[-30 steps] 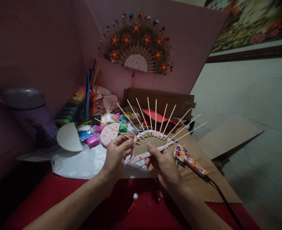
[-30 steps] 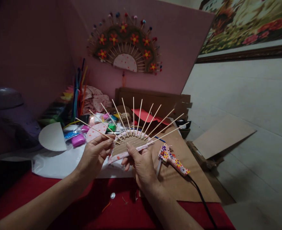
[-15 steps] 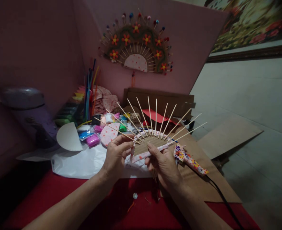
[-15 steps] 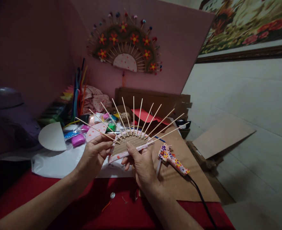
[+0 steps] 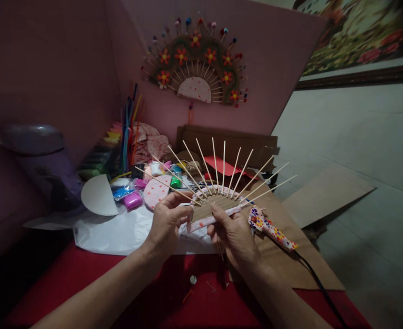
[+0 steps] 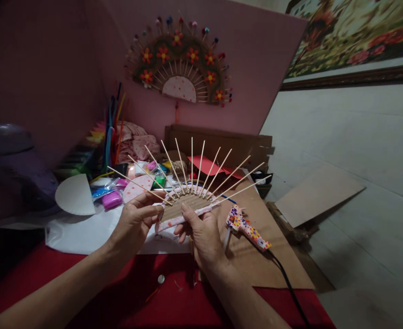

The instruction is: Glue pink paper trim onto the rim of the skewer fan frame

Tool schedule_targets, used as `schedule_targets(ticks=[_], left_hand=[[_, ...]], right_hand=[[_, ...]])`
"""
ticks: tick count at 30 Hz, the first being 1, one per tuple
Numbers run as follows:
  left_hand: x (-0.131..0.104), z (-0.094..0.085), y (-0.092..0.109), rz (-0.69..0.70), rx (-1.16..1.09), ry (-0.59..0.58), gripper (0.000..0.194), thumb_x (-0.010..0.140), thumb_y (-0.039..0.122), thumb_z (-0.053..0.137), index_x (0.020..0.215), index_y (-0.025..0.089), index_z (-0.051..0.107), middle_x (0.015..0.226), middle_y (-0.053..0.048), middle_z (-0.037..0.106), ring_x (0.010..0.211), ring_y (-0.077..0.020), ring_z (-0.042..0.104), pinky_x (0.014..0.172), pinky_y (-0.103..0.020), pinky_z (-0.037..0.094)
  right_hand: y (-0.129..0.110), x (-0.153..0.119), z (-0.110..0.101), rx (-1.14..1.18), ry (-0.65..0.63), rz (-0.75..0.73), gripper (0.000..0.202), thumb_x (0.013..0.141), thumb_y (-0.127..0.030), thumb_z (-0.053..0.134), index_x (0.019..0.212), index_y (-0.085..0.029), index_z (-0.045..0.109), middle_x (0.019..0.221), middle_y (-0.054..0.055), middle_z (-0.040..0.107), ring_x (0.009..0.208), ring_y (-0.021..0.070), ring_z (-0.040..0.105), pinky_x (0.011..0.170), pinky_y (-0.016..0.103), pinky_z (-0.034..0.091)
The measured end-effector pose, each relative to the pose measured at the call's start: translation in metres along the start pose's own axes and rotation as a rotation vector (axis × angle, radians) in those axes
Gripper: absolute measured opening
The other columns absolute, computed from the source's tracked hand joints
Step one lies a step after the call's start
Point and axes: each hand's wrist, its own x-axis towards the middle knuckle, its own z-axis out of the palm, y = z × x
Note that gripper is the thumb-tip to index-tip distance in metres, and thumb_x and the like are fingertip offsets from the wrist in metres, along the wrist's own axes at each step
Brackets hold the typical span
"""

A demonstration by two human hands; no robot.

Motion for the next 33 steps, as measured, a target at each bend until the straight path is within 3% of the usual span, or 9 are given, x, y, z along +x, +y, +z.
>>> schedule_targets(ticks=[21, 29, 33], left_hand=[[-0.0004, 0.0021, 0.0017, -0.014, 0.062, 0.036, 0.024, 0.053, 0.004, 0.058, 0.074, 0.014, 0.064, 0.076, -0.001, 0.060, 0.062, -0.0120, 0.055, 0.047, -0.021, 0.040], [0.0013, 0.0004, -0.0009, 0.008, 0.030, 0.066, 0.026, 0.050, 0.004, 0.059, 0.074, 0.015, 0.065, 0.076, -0.001, 0.062, 0.067, -0.0142, 0.058, 0.056, -0.025, 0.045], [0.0037, -0.0015, -0.0020, 0.023, 0.044, 0.082, 0.025, 0.051, 0.005, 0.059, 0.073, 0.015, 0.065, 0.076, -0.002, 0.062, 0.069, -0.0151, 0.058, 0.058, -0.027, 0.046]], right_hand=[[-0.0001, -0.0005, 0.0010, -0.003, 0.030, 0.012, 0.022, 0.070, -0.033, 0.067, 0.070, -0.014, 0.056, 0.043, -0.003, 0.057, 0.034, 0.0078, 0.051, 0.031, 0.015, 0.037], [0.0000, -0.0011, 0.0004, 0.012, 0.009, 0.016, 0.033, 0.070, -0.046, 0.065, 0.070, -0.015, 0.053, 0.047, -0.001, 0.059, 0.033, 0.0080, 0.050, 0.031, 0.015, 0.038], [0.0033, 0.0015, -0.0036, 0.043, 0.013, -0.050, 0.033, 0.071, -0.047, 0.062, 0.074, -0.015, 0.054, 0.052, -0.001, 0.060, 0.041, 0.0102, 0.056, 0.031, 0.015, 0.040]])
